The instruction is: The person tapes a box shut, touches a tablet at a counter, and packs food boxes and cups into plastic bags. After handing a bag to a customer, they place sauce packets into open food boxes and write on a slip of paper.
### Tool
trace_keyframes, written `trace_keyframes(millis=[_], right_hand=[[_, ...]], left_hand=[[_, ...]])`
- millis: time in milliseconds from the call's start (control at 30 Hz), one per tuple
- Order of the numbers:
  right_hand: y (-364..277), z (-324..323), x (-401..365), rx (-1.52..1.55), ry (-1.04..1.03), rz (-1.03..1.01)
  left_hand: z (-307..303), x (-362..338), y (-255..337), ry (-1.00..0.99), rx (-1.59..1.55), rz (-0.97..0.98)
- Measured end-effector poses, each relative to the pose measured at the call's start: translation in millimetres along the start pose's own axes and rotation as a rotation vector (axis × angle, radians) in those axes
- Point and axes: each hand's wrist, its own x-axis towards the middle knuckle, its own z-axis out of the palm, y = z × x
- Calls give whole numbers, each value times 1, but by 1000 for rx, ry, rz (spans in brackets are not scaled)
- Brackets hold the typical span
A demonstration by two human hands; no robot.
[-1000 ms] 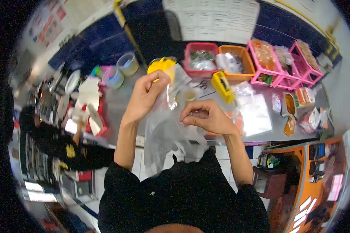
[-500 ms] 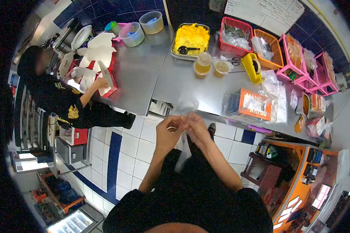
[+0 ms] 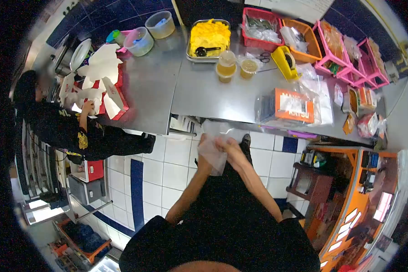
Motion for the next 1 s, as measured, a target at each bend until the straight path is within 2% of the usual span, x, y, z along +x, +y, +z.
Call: trace_keyframes(millis=[67, 100, 167, 233, 267, 300, 333, 400, 433, 467, 500, 533, 567, 600, 633, 667, 700, 733, 767, 800, 833, 867, 900, 933, 967, 1000], right_hand=[[17, -15, -1, 4, 82, -39], [31, -28, -1, 14, 93, -27], [61, -55, -12, -330, 319, -383], [43, -111, -34, -1074, 431, -502], [25, -143, -58, -871, 647, -568], [32, -182, -64, -964, 782, -326], [44, -186, -69, -956, 789, -314], [61, -186, -77, -1071, 1099, -671], [61, -182, -82, -1048, 1101, -317], [56, -163, -90, -1139, 1093, -497], [53, -142, -96, -1222, 1078, -677], [58, -133, -97, -1093, 820, -704], [64, -120, -98, -1258, 742, -808], [79, -130, -91, -1241, 750, -802], [102, -146, -74, -1160, 510, -722], [123, -162, -64, -1074, 273, -642], [138, -178, -62, -1064, 276, -650], [152, -194, -60, -930, 381, -586], [157, -207, -62, -799, 473, -520], [139, -211, -79, -583, 641, -552], [144, -240, -81, -321, 676, -433], [140, -253, -81, -650, 688, -284], [151, -279, -65, -1026, 627, -330], [123, -274, -57, -1200, 660, -391], [75, -259, -56, -1378, 689, -442], [9, -208, -88, -1211, 684, -531]], left_hand=[[-45, 21, 37, -1027, 7, 154], [-54, 21, 33, -1041, 16, 142], [-75, 18, 22, -1494, 72, 222], [-89, 51, -35, -1186, -71, 566], [-87, 52, -23, -1195, -65, 565], [-87, 56, 6, -1080, -39, 513], [-88, 56, 41, -965, -13, 455], [-83, 45, 86, -735, 27, 348], [-79, 25, 75, -758, -59, 154], [-75, 7, 80, -774, -63, 160], [-75, -10, 85, -894, -162, 142], [-82, -27, 87, -1016, -247, 114], [-86, -40, 88, -1034, -233, 120], [-89, -53, 86, -1129, -169, 7], [-93, -63, 82, -1217, -104, -105], [-98, -67, 72, -1223, -98, -98], [-104, -65, 55, -1240, 11, -63], [-112, -55, 34, -1248, 125, -23], [-122, -36, 8, -1211, 361, 107], [-134, -16, -23, -1156, 589, 231], [-143, 2, -67, -1241, 756, 281], [-149, 12, -96, -1318, 926, 328], [-134, 20, -95, -1297, 903, 428], [-115, 29, -93, -1282, 887, 512], [-88, 33, -32, -1119, 774, 544], [-68, 40, 48, -1019, 464, 592]])
